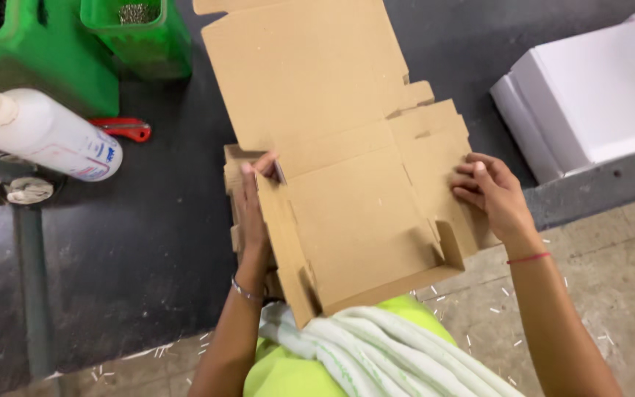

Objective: The person sits at a workbench and folds flat cardboard box blanks into open boxes, pressing the flaps into shape. They then place white paperboard inserts into each folded box and stack the finished boxes on the bench.

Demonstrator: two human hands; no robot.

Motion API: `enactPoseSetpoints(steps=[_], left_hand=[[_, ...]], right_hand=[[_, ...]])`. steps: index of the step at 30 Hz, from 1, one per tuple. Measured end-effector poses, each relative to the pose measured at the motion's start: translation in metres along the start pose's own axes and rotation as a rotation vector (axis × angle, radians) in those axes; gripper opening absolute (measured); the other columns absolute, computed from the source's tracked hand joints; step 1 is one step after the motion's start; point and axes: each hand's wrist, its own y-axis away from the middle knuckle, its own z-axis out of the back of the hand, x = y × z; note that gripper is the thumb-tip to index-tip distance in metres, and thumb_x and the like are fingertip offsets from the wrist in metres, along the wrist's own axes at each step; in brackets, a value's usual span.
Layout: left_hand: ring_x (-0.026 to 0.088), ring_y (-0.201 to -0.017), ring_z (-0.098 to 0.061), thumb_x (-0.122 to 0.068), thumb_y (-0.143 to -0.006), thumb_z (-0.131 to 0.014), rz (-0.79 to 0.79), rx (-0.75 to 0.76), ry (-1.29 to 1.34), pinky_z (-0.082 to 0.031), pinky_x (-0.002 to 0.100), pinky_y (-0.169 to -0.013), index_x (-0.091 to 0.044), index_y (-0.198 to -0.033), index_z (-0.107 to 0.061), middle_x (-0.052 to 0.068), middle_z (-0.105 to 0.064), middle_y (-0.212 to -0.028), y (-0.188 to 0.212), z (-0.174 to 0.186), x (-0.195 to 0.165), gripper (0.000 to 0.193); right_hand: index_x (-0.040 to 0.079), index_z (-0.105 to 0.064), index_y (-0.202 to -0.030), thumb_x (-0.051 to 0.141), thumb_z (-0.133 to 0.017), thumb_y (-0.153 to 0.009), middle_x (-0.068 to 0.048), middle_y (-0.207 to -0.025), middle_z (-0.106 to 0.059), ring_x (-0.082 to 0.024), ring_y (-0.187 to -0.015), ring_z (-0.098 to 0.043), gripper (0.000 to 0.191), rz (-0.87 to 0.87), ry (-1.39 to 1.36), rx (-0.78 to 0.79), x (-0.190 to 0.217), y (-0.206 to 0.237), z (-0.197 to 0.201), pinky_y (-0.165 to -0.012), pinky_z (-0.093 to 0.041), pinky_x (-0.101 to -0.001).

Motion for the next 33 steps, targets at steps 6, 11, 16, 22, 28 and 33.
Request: enactPoseSetpoints(steps=[6,11,16,22,28,33], left_hand=[[0.026,-0.139,-0.049,-0.040,-0.116,-0.031,-0.271,-0.151,-0.519,-0.033,0.038,-0.119,0.001,-0.116,-0.071,0.015,-0.065,-0.128,0.007,-0.008,0.008,0.057],[0.017,-0.127,-0.052,-0.042,-0.115,-0.033,-0.148,-0.098,-0.301,-0.037,0.032,-0.112,-0.002,-0.116,-0.072,0.005,-0.063,-0.127,0.005,-0.010,0.012,0.056],[0.013,-0.088,-0.048,-0.045,-0.112,-0.038,0.008,-0.178,-0.260,-0.042,0.028,-0.081,-0.005,-0.118,-0.075,0.000,-0.056,-0.095,0.003,-0.010,0.015,0.055],[0.011,-0.089,-0.049,-0.044,-0.115,-0.040,-0.076,-0.162,-0.293,-0.042,0.027,-0.081,-0.003,-0.117,-0.076,0.000,-0.058,-0.096,-0.002,-0.013,0.022,0.054],[0.011,-0.099,-0.058,-0.044,-0.112,-0.038,-0.071,-0.117,-0.245,-0.048,0.027,-0.092,-0.002,-0.124,-0.071,0.001,-0.067,-0.108,0.003,-0.016,0.019,0.054],[0.014,-0.112,-0.062,-0.044,-0.112,-0.038,-0.091,-0.106,-0.308,-0.048,0.028,-0.101,-0.003,-0.129,-0.068,0.006,-0.070,-0.120,0.004,-0.018,0.018,0.055]], right_hand=[[0.000,-0.055,-0.140,0.030,-0.063,-0.102,-0.013,-0.128,-0.061,-0.017,-0.107,-0.064,0.049,0.208,0.266,0.017,-0.018,-0.064,-0.009,-0.083,-0.057,-0.0321],[-0.004,-0.062,-0.127,0.018,-0.079,-0.094,-0.010,-0.109,-0.066,-0.015,-0.088,-0.063,0.044,0.467,0.581,0.003,-0.007,-0.122,-0.037,-0.076,-0.053,-0.0275],[0.000,-0.066,-0.100,0.009,-0.083,-0.087,0.000,-0.091,-0.069,-0.007,-0.079,-0.064,0.024,0.354,0.182,0.107,0.014,-0.133,-0.047,-0.069,-0.055,-0.0233],[0.007,-0.071,-0.104,0.009,-0.082,-0.084,0.000,-0.091,-0.072,-0.006,-0.080,-0.066,0.023,0.203,0.403,0.149,0.023,-0.127,-0.039,-0.070,-0.055,-0.0220],[0.003,-0.071,-0.098,0.009,-0.086,-0.079,0.000,-0.093,-0.071,-0.008,-0.084,-0.068,0.024,0.174,0.194,0.282,0.018,-0.139,-0.032,-0.075,-0.056,-0.0227],[-0.001,-0.069,-0.104,0.014,-0.084,-0.086,-0.007,-0.093,-0.070,-0.016,-0.084,-0.064,0.028,0.330,0.531,0.175,0.011,-0.112,-0.057,-0.074,-0.052,-0.0295]])
